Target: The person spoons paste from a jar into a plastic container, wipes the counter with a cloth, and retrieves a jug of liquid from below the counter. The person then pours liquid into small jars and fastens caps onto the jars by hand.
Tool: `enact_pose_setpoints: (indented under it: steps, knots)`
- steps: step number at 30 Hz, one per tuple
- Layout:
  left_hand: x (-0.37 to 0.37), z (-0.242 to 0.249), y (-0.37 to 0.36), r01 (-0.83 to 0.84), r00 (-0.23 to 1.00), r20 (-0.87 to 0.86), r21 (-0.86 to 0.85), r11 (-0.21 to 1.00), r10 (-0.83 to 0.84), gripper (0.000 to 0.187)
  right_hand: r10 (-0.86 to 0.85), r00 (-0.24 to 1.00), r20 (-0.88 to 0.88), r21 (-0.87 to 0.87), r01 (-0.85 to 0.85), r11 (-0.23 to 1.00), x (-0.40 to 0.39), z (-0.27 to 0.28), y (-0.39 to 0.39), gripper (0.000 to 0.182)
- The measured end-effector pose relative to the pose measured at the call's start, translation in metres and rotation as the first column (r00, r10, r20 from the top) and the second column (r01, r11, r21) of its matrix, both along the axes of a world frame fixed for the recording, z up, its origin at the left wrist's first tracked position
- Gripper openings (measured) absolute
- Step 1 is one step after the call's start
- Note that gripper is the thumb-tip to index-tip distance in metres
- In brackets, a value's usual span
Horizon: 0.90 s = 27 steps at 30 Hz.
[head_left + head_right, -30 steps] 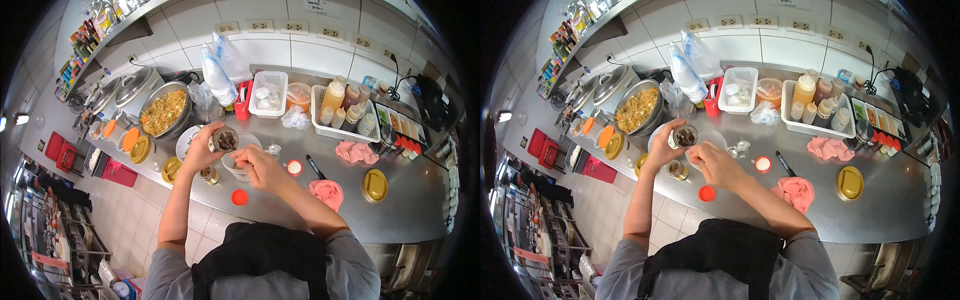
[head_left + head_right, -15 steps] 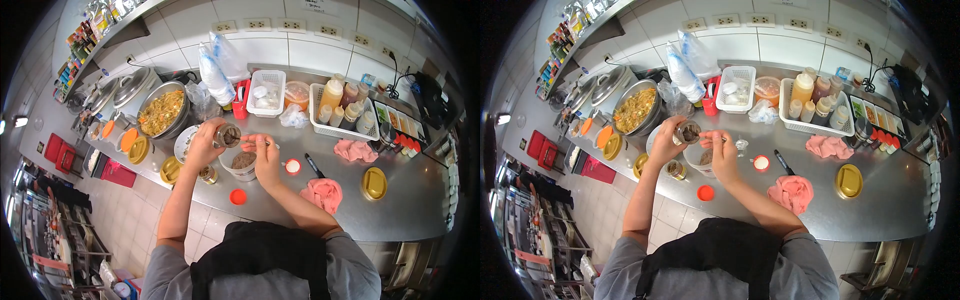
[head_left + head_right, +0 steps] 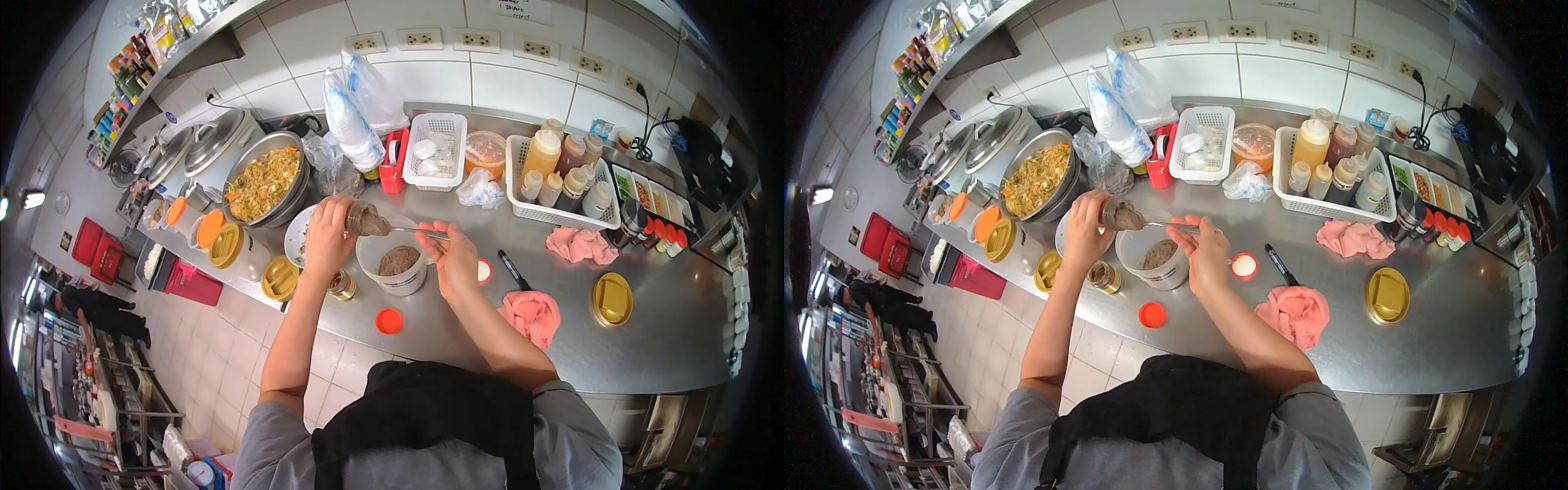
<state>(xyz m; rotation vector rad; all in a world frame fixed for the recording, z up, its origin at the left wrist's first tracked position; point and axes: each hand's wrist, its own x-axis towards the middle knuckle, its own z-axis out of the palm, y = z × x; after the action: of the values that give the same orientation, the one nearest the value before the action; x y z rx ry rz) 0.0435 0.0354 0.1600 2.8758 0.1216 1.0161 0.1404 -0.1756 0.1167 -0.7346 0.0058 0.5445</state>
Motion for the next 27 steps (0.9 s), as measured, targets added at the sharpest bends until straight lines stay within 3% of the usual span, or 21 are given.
enact_pose_setpoints:
  steps: [4, 7, 10, 13, 16, 21, 23, 27]
  knots:
    - [-0.006, -0.002, 0.006, -0.037, 0.999, 0.007, -0.047, 0.998, 0.038, 0.064, -0.062, 0.908, 0.413, -0.109, 0.117, 0.987, -0.011, 0.012, -0.015, 0.032]
    - [-0.007, 0.001, 0.006, -0.046, 0.999, 0.010, -0.048, 0.998, 0.046, 0.064, 0.015, 0.516, 0.857, -0.199, 0.303, 0.932, -0.020, -0.007, -0.019, 0.024]
    - [-0.008, 0.001, 0.003, -0.013, 1.000, -0.013, -0.068, 0.998, 0.012, 0.064, 0.254, 0.121, 0.960, -0.281, 0.384, 0.880, -0.015, -0.033, -0.015, 0.019]
    - [-0.008, 0.006, 0.009, 0.019, 1.000, -0.008, -0.101, 0.995, -0.020, 0.063, 0.156, 0.305, 0.939, -0.270, 0.376, 0.887, -0.020, -0.027, -0.015, 0.022]
    - [-0.009, 0.003, 0.010, 0.025, 1.000, -0.014, -0.186, 0.982, -0.028, 0.064, 0.097, 0.582, 0.807, -0.294, 0.255, 0.921, -0.008, -0.023, -0.017, 0.022]
    - [-0.014, 0.003, 0.012, 0.008, 1.000, -0.017, -0.307, 0.952, -0.014, 0.068, -0.076, 0.839, 0.539, -0.151, 0.185, 0.971, 0.007, -0.020, -0.023, 0.027]
    - [-0.015, 0.005, 0.014, 0.021, 0.999, -0.030, -0.305, 0.952, -0.032, 0.069, -0.124, 0.879, 0.460, -0.073, 0.177, 0.982, 0.009, -0.006, -0.026, 0.028]
    - [-0.014, 0.015, 0.013, 0.065, 0.989, -0.102, -0.384, 0.921, -0.112, 0.070, -0.077, 0.728, 0.681, -0.001, 0.106, 0.994, 0.005, 0.023, -0.025, 0.026]
